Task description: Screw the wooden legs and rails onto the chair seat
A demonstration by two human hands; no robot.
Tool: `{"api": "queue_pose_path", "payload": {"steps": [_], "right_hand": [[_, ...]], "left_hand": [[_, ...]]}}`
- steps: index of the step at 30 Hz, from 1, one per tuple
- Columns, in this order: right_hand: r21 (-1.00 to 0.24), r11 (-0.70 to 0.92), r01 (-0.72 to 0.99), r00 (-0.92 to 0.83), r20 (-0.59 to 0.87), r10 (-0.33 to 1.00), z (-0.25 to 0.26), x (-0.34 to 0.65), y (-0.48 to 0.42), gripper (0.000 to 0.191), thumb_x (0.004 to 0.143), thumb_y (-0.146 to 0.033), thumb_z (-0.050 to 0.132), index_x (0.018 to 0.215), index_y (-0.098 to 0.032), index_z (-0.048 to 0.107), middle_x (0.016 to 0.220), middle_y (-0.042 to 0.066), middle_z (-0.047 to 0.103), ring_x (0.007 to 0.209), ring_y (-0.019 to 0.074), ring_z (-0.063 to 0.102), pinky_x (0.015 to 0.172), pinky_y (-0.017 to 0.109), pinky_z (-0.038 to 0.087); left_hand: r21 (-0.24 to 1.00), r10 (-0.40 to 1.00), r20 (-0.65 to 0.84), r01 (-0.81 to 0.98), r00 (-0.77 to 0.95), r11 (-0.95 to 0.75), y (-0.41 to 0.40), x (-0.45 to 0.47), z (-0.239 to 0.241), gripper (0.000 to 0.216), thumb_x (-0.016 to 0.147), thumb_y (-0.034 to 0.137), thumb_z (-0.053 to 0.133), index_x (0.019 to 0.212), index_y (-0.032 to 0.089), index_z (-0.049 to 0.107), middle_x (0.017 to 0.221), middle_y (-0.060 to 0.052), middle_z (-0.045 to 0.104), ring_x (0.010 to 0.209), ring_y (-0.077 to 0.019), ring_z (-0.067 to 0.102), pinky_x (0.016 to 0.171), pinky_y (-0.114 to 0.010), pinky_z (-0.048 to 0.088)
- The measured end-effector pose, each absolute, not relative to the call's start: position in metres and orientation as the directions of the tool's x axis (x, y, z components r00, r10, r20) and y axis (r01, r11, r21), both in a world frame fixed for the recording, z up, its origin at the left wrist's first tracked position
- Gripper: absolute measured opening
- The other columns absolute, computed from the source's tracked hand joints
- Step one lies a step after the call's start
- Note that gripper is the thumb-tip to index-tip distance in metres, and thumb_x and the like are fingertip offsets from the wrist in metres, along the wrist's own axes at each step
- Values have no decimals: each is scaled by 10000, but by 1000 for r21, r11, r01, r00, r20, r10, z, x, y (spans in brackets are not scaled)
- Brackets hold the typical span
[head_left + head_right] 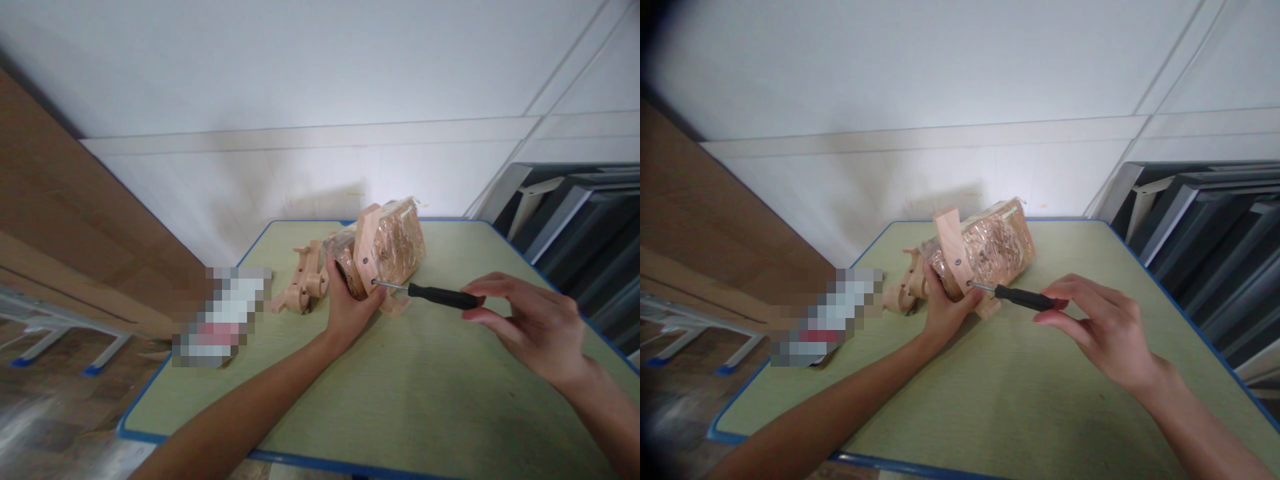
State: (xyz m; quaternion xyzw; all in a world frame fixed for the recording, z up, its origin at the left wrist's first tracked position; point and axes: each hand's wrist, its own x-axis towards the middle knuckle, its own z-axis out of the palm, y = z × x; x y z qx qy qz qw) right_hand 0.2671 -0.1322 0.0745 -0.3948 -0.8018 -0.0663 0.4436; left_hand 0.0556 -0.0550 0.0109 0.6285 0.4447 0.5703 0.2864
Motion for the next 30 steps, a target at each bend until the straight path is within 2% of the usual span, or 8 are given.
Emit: {"api": "queue_pose_path", "payload": {"steps": [5,8,14,21,30], "right_hand": [[-385,731,563,-258,758,599,73,265,-132,266,671,-63,686,894,-193,619,883,51,637,807,173,625,658,281,508],[-426,759,492,-280,749,601,73,264,-133,319,674,-22,659,939,-197,625,895,49,633,825,177,625,660,292,514],[-436,787,436,-364,714,597,76,268,-131,344,684,-17,654,967,-212,671,950,48,621,801,144,630,620,238,521],[-427,801,420,-441,675,591,79,272,-130,480,684,31,616,1097,-213,626,1021,73,615,901,163,621,692,247,533],[-401,790,464,-416,688,594,79,273,-130,510,703,28,612,1145,-227,606,1004,77,637,878,161,623,674,246,529]], "left_hand": [[866,883,467,225,-47,-446,-56,56,13,985,597,232,727,1363,268,110,1325,-89,417,1204,-239,439,1018,-393,360],[868,884,466,219,-44,-446,-55,56,14,989,599,219,721,1367,273,100,1328,-86,415,1210,-237,435,1017,-392,361],[871,884,464,214,-61,-442,-54,56,11,985,595,240,728,1368,281,119,1322,-85,415,1187,-238,455,1000,-390,377],[872,882,465,211,-74,-442,-54,55,11,991,599,256,729,1373,273,110,1337,-95,397,1207,-242,435,1010,-390,366],[879,888,455,188,-65,-437,-55,56,12,994,595,246,726,1373,273,109,1333,-97,395,1205,-244,437,1011,-395,363]]}}
